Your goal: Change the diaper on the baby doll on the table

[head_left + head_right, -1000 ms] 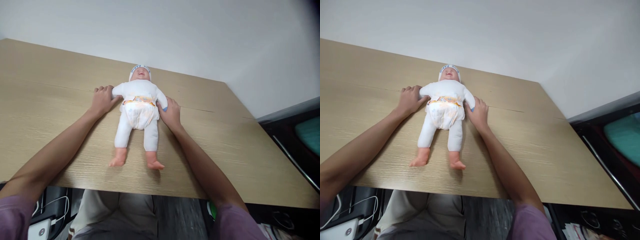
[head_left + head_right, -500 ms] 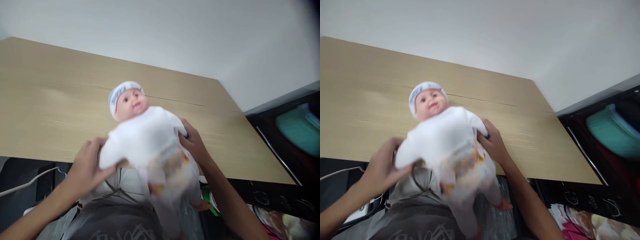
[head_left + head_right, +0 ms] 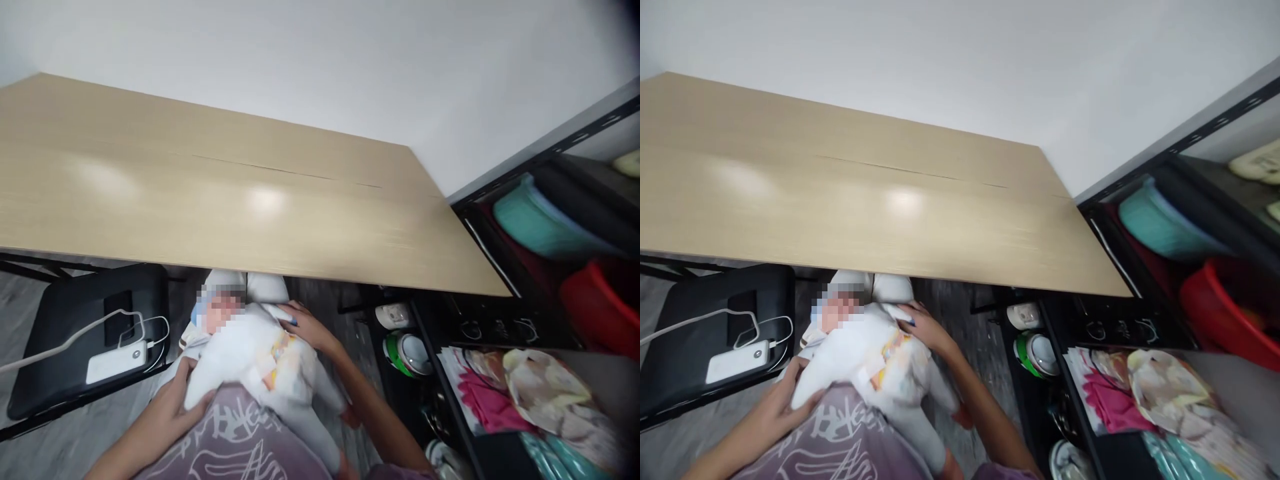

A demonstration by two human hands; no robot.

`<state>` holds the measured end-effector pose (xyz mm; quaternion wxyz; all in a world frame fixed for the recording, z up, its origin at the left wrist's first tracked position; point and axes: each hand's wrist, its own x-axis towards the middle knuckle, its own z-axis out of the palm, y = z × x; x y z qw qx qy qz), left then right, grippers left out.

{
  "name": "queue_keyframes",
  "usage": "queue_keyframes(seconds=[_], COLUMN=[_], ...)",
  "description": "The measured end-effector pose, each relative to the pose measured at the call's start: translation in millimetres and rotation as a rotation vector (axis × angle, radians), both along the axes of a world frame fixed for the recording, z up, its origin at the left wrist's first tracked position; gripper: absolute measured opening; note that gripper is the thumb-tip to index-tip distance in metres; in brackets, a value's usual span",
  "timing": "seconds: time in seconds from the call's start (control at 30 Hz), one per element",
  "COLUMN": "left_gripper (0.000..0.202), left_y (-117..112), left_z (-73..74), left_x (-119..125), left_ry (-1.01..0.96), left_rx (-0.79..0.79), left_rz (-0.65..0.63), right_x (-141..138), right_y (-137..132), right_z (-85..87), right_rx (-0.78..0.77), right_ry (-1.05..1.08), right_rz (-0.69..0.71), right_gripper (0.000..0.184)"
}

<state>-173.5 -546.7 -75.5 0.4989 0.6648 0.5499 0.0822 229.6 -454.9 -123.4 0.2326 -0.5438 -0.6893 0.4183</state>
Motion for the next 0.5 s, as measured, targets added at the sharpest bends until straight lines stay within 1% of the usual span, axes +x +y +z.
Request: queue_keyframes(seconds=[0.03,0.07,0.1,0.13,0.2,0.27,0.3,0.37,0.43,0.5], left_gripper=[0.038,0.042,0.046,0.050,0.061,0.070,0.071,0.064,0.050,0.042], left_y=[2,4,6,9,18,33,44,66,88,103], left_z=[3.4,6.9,10.4,14.0,22.1,31.9,37.1,46.4,51.4,50.6], left_x=[0,0,0,0,3,14,22,46,74,99], left_ry=[0.040,0.093,0.159,0.233,0.378,0.455,0.441,0.296,0.048,-0.151], left_rx=[0.017,0.062,0.135,0.225,0.397,0.515,0.553,0.585,0.535,0.456], left_rz=[-0.006,-0.025,-0.053,-0.088,-0.150,-0.185,-0.203,-0.284,-0.424,-0.560], right_x=[1,3,5,8,13,13,12,9,6,5], right_y=[-4,-8,-13,-18,-26,-32,-34,-35,-35,-37], right_z=[-9.5,-14.4,-15.0,-12.4,-1.7,9.7,14.3,21.1,25.8,29.2], right_rx=[0.000,-0.006,-0.021,-0.044,-0.104,-0.132,-0.130,-0.108,-0.086,-0.055], right_ry=[0.008,0.027,0.055,0.082,0.114,0.106,0.097,0.086,0.087,0.085], right_rz=[-0.042,-0.071,-0.081,-0.075,-0.041,-0.024,-0.029,-0.050,-0.058,-0.061], right_gripper=[0.033,0.035,0.039,0.044,0.050,0.050,0.049,0.045,0.041,0.038])
